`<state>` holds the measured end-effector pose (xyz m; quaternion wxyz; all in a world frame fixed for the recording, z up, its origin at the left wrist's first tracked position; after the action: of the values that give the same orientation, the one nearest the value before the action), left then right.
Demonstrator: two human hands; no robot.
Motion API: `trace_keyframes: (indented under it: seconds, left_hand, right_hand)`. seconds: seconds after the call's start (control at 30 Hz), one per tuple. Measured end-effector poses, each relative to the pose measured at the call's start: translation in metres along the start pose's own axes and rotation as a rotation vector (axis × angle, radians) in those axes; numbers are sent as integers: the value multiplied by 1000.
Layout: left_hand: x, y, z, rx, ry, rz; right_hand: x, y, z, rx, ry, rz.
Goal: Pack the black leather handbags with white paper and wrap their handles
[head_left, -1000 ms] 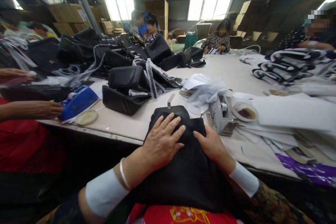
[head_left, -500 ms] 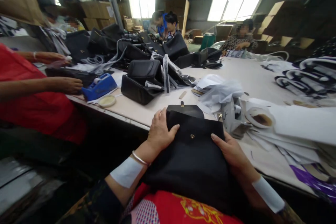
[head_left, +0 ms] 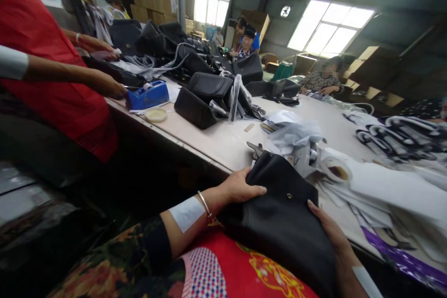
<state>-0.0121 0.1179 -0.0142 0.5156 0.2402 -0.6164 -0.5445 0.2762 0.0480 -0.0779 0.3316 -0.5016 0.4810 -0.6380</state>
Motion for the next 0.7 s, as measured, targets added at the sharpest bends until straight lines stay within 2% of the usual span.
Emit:
trace_keyframes:
  seconds: [0.1,0.2,0.27,0.37,0.47,0.53,0.6,0.67,0.7]
  left_hand:
    - [-8,-24,-8,150,-70,91]
    - [-14,-50,-15,301,-169,153]
    - [-17,-61,-13,303,-185,154]
    - [-20,-75,2,235,-150,186]
    - [-22,-84,32,61,-49,215]
    - [-19,-81,57,-114,55,227]
    - [-11,-65,80,-322,171,229]
    - [1,-31,91,-506,277,202]
    - [6,-9,91,-590,319,161]
  right_hand:
    - [5,4,9,30,30,-12]
    - [1,-5,7,121,18,49]
    - [-4,-14,2,172,31,108]
    - [-8,-26,-11,261,102,196]
    - [-10,-30,-33,265,148,266]
    - [-12,-31,-47,238,135,313]
    - [-13,-33,-55,253,113,347]
    - [-14,-36,-57,315,109,370]
    - [-14,-39,-58,356,113,382]
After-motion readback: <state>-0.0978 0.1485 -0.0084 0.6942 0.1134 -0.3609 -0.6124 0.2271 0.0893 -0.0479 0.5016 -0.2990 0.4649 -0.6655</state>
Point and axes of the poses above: each hand's wrist, its own x-axis away from the middle knuckle, its own z-axis out of the back of the hand, y = z × x, the point moved 10 cm from there along -x, towards the middle knuckle, and after that the axes turned 12 degrees about z, right-handed, at the moved point
